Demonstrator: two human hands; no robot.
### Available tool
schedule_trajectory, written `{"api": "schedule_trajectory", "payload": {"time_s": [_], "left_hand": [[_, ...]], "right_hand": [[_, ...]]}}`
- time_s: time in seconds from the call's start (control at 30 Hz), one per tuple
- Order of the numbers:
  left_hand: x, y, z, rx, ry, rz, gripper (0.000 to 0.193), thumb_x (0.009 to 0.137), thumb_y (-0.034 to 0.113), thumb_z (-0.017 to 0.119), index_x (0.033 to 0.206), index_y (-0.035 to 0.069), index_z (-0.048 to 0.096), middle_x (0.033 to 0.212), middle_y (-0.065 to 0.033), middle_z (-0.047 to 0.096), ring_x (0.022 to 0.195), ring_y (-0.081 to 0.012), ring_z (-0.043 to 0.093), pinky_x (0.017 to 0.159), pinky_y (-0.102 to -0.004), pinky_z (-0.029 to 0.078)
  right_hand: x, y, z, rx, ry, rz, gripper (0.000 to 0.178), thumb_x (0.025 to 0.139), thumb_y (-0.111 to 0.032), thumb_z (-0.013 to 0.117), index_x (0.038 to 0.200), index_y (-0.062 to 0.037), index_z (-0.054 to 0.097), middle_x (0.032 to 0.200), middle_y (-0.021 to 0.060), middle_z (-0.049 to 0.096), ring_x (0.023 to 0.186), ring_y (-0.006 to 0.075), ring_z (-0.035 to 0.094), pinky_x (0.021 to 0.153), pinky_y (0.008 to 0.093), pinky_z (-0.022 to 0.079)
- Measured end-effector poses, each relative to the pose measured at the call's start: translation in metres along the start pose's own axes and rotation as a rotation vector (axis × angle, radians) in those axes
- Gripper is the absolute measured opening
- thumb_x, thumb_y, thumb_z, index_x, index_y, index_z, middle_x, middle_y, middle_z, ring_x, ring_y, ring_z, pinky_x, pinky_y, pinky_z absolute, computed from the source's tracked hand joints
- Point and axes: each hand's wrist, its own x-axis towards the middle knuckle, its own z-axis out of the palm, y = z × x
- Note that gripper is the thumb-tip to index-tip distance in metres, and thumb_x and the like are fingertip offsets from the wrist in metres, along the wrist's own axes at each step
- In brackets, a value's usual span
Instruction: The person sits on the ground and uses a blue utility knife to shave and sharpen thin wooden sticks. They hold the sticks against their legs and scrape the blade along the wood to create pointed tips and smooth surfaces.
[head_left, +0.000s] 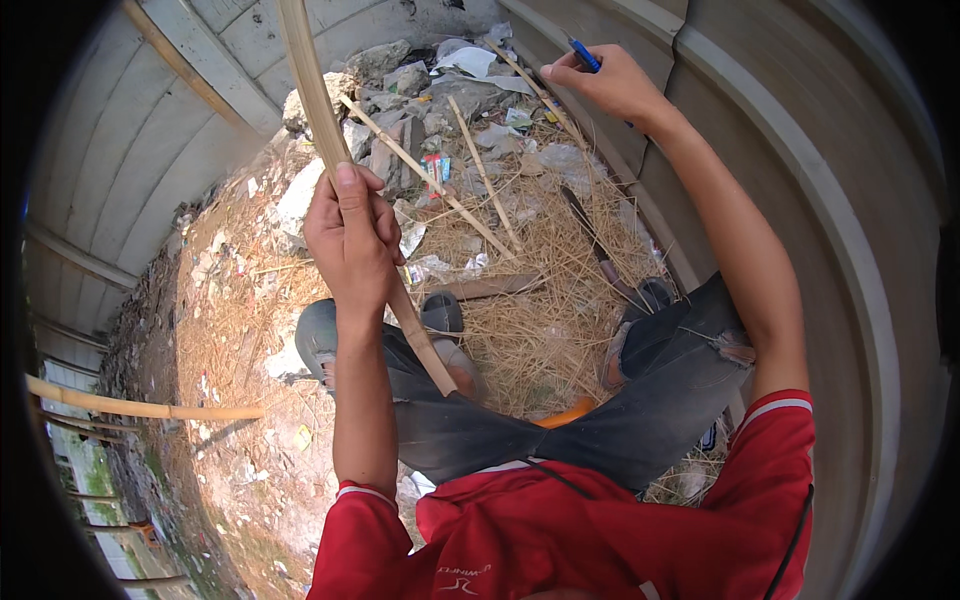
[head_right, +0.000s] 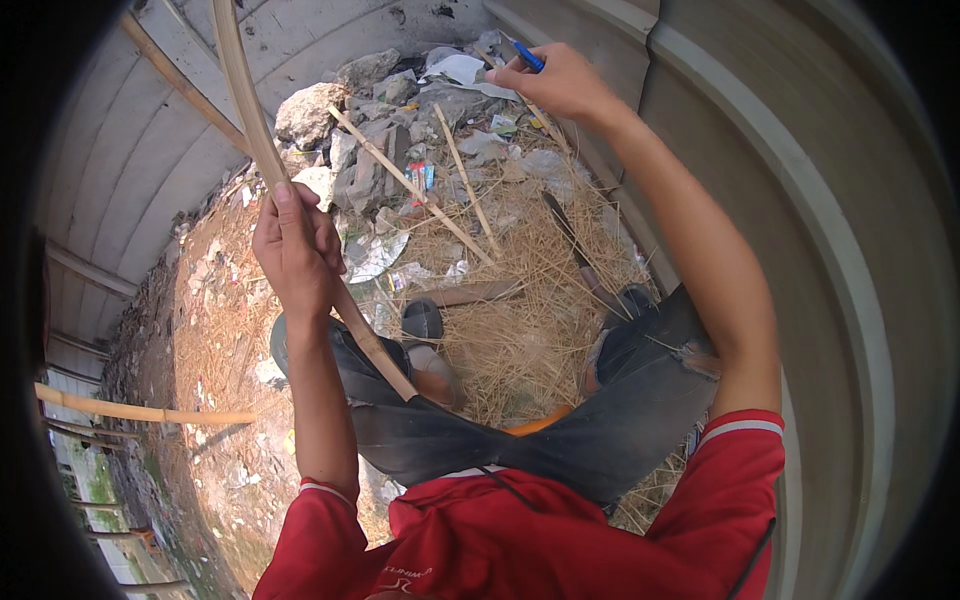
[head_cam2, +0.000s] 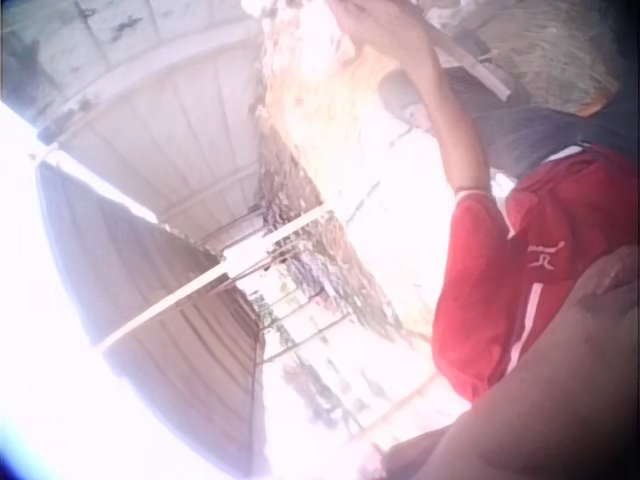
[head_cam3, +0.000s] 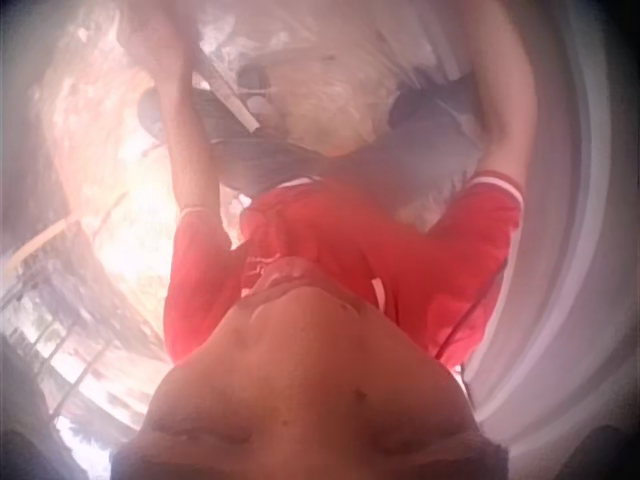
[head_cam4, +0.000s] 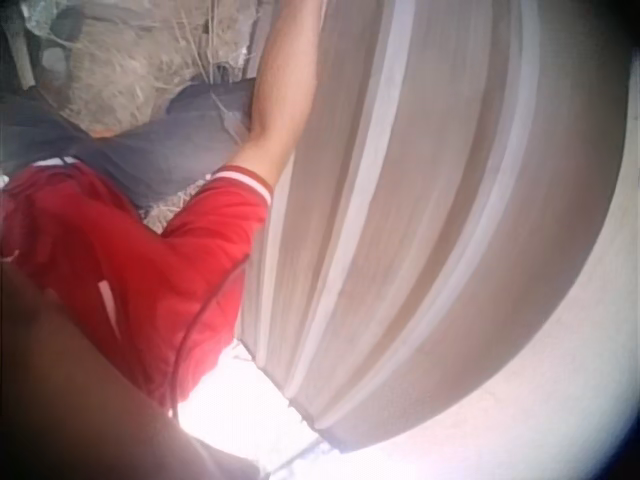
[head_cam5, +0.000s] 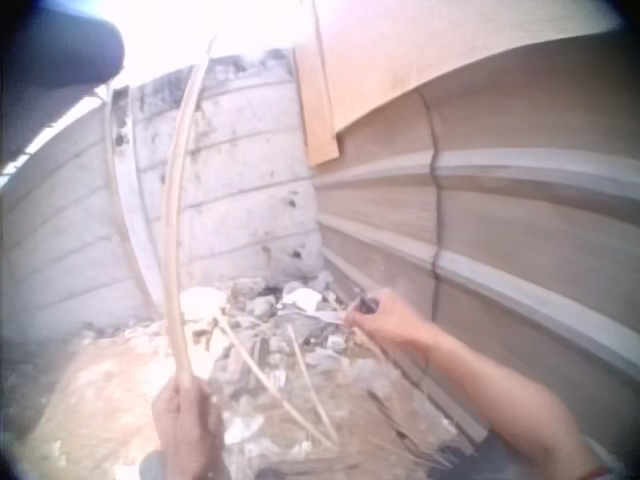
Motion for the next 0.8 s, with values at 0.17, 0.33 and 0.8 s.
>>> {"api": "schedule_trajectory", "payload": {"time_s": [0.17,0.33,0.8], "left_hand": [[0.014,0.001,0.043,-0.045,0.166,0.159,0.041,0.109,0.04,0.044,0.1,0.003,0.06,0.074,-0.0046,0.058,0.062,-0.0124,0.057,0.06,-0.0266,0.049],[-0.001,-0.028,0.047,0.111,0.158,0.077,0.046,0.108,0.041,0.047,0.111,0.001,0.069,0.091,-0.0053,0.066,0.087,-0.009,0.061,0.067,-0.0236,0.046],[-0.093,-0.037,-0.036,0.773,-0.357,-0.252,0.033,0.105,0.025,0.057,0.126,0.001,0.067,0.07,-0.0072,0.066,0.062,-0.0128,0.061,0.062,-0.0305,0.049]], "right_hand": [[-0.045,-0.052,0.054,0.281,-0.325,-0.157,0.055,0.078,-0.059,0.08,0.089,-0.0056,0.078,0.07,0.0035,0.064,0.066,0.0162,0.059,0.063,0.0335,0.046],[-0.059,-0.061,0.068,0.016,-0.476,-0.293,0.036,0.085,-0.039,0.081,0.1,-0.0061,0.076,0.069,0.0098,0.064,0.064,0.0155,0.057,0.061,0.0349,0.043],[-0.029,-0.018,0.013,-0.523,-0.446,-0.49,0.024,0.075,-0.035,0.084,0.091,-0.0173,0.079,0.077,0.0053,0.071,0.081,0.0292,0.069,0.071,0.0437,0.051]]}}
